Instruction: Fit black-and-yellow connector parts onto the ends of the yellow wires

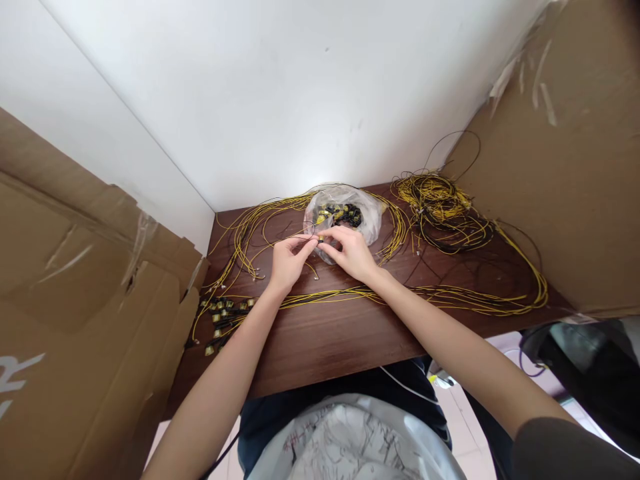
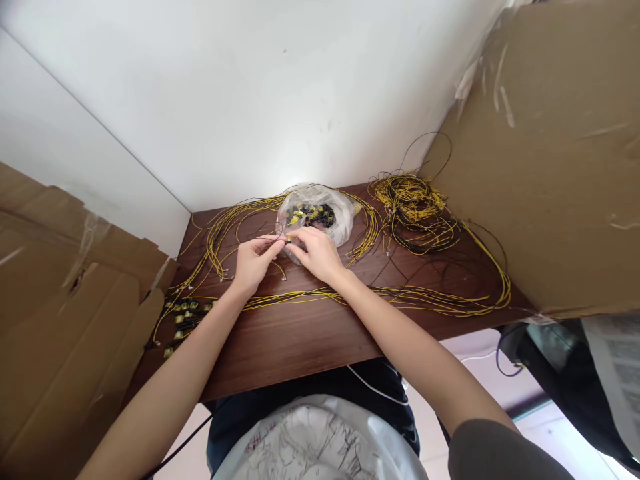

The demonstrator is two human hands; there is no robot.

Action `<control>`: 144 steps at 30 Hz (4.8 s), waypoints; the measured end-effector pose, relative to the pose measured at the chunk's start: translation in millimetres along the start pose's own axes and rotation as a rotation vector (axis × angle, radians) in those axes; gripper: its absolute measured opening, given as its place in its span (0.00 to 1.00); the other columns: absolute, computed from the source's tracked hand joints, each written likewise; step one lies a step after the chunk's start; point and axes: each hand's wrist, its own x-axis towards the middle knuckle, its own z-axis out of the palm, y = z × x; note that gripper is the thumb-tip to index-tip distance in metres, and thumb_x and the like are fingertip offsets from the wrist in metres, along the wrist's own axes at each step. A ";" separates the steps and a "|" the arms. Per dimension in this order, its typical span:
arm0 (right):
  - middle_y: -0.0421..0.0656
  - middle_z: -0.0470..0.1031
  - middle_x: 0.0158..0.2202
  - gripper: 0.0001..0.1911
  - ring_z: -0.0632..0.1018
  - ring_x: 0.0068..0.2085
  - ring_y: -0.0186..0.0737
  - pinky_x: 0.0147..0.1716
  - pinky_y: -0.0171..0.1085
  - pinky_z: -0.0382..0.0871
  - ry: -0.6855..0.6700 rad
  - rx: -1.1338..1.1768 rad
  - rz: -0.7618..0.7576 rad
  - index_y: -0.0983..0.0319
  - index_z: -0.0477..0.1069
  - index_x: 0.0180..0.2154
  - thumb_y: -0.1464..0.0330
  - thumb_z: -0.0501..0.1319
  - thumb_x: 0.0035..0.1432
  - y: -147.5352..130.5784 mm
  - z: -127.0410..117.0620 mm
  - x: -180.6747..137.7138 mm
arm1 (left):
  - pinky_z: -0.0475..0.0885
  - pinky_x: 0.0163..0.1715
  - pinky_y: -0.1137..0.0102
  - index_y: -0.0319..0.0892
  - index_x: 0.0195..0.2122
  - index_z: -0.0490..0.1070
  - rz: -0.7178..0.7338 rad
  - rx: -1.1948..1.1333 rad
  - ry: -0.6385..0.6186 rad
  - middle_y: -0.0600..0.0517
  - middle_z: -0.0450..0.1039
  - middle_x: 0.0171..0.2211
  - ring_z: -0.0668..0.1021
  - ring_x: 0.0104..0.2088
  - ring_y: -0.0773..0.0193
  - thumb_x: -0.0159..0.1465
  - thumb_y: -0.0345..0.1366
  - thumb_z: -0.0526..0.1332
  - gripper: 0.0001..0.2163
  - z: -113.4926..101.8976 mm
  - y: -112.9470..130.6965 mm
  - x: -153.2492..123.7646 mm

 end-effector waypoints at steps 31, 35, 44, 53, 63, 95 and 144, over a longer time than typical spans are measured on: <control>0.45 0.75 0.41 0.12 0.74 0.41 0.41 0.42 0.41 0.67 0.172 -0.072 0.148 0.62 0.69 0.44 0.69 0.51 0.60 5.1 -26.6 8.5 | 0.73 0.34 0.69 0.37 0.30 0.73 -0.085 -0.108 -0.023 0.47 0.78 0.32 0.78 0.32 0.63 0.53 0.38 0.64 0.09 3.5 6.0 -1.5; 0.49 0.74 0.40 0.10 0.70 0.44 0.49 0.45 0.47 0.62 0.137 -0.389 0.226 0.63 0.73 0.38 0.71 0.55 0.57 26.6 -35.1 7.6 | 0.73 0.33 0.70 0.37 0.30 0.72 -0.076 -0.106 -0.025 0.46 0.77 0.32 0.78 0.31 0.64 0.53 0.37 0.64 0.08 3.7 7.0 -1.9; 0.49 0.73 0.40 0.09 0.68 0.45 0.51 0.43 0.49 0.60 0.042 -0.522 0.289 0.62 0.75 0.34 0.67 0.57 0.57 39.0 -32.0 7.6 | 0.72 0.33 0.71 0.38 0.29 0.73 -0.068 -0.068 -0.020 0.48 0.76 0.31 0.77 0.30 0.65 0.52 0.35 0.63 0.06 4.2 9.9 -3.3; 0.50 0.72 0.38 0.09 0.68 0.44 0.51 0.41 0.49 0.62 0.056 -0.529 0.327 0.62 0.74 0.32 0.69 0.56 0.57 35.7 -33.9 8.8 | 0.71 0.30 0.72 0.38 0.30 0.73 -0.044 -0.053 -0.037 0.49 0.76 0.31 0.76 0.28 0.67 0.54 0.37 0.62 0.07 2.9 8.1 -2.1; 0.50 0.69 0.35 0.10 0.68 0.40 0.50 0.38 0.47 0.64 0.104 -0.593 0.294 0.63 0.75 0.30 0.68 0.55 0.56 33.2 -33.9 5.9 | 0.70 0.28 0.73 0.38 0.31 0.74 -0.038 -0.050 -0.082 0.48 0.76 0.33 0.74 0.27 0.68 0.55 0.36 0.61 0.07 1.0 5.6 -1.0; 0.41 0.71 0.28 0.05 0.71 0.28 0.33 0.29 0.33 0.65 0.063 0.098 -0.073 0.63 0.70 0.32 0.73 0.56 0.55 0.3 -24.0 8.8 | 0.75 0.32 0.71 0.34 0.34 0.75 -0.125 -0.142 -0.053 0.47 0.77 0.32 0.77 0.28 0.67 0.53 0.36 0.64 0.11 0.7 2.4 -0.9; 0.43 0.74 0.30 0.10 0.72 0.32 0.37 0.33 0.36 0.66 0.045 0.038 -0.032 0.62 0.74 0.39 0.68 0.55 0.60 2.0 -4.1 1.7 | 0.78 0.35 0.65 0.34 0.34 0.73 -0.144 -0.273 -0.052 0.49 0.77 0.28 0.79 0.26 0.64 0.47 0.34 0.69 0.14 2.0 10.5 -3.7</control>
